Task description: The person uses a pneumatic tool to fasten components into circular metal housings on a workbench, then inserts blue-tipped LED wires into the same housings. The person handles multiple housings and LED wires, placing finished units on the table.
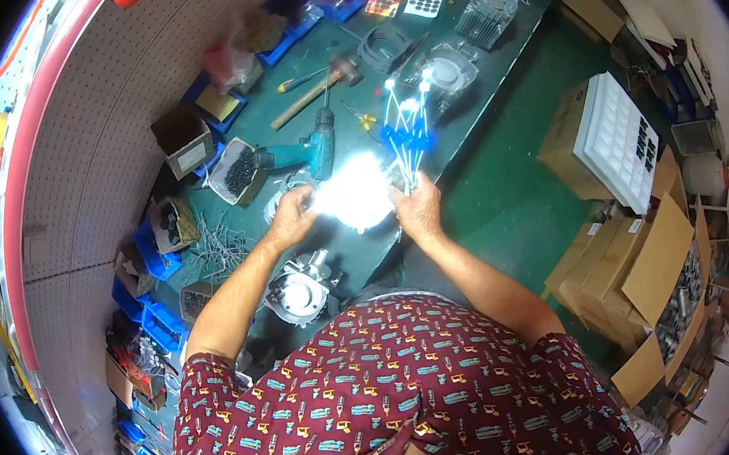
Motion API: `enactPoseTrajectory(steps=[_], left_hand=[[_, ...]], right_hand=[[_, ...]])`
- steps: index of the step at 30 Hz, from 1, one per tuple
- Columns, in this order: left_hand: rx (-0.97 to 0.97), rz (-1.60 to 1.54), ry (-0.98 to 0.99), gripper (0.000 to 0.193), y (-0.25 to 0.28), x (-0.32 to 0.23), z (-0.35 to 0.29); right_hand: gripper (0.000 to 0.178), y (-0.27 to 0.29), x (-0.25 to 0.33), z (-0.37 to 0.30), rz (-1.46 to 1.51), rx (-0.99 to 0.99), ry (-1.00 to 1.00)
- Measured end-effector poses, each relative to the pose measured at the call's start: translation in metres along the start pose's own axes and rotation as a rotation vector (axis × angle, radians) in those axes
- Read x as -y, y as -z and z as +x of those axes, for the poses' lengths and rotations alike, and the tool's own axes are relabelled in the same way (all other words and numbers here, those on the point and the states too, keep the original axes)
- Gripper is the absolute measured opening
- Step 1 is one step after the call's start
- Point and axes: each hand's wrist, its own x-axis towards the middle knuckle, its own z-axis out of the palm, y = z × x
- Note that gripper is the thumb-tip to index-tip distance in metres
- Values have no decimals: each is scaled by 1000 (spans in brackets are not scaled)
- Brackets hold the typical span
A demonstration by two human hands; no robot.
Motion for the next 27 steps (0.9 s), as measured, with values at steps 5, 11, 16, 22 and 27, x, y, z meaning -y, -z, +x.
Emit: enactPoseTrajectory(steps=[5,11,16,22,27], left_hand=[[3,121,94,13,8,-5,-4],[-340,135,132,15,37,-53,-20],[-365,155,83,14,-10,-146,-9],[-21,-331,226,31,-157,-217,53],[-71,-343,345,26,-214,-243,106]], right_hand=[[30,14,16,-3,216,115,-104],[26,40,18,9,367,77,-126],[31,79,38,30,510,114,-97],[32,121,45,62,668,176,-86],[34,171,36,103,587,164,31]])
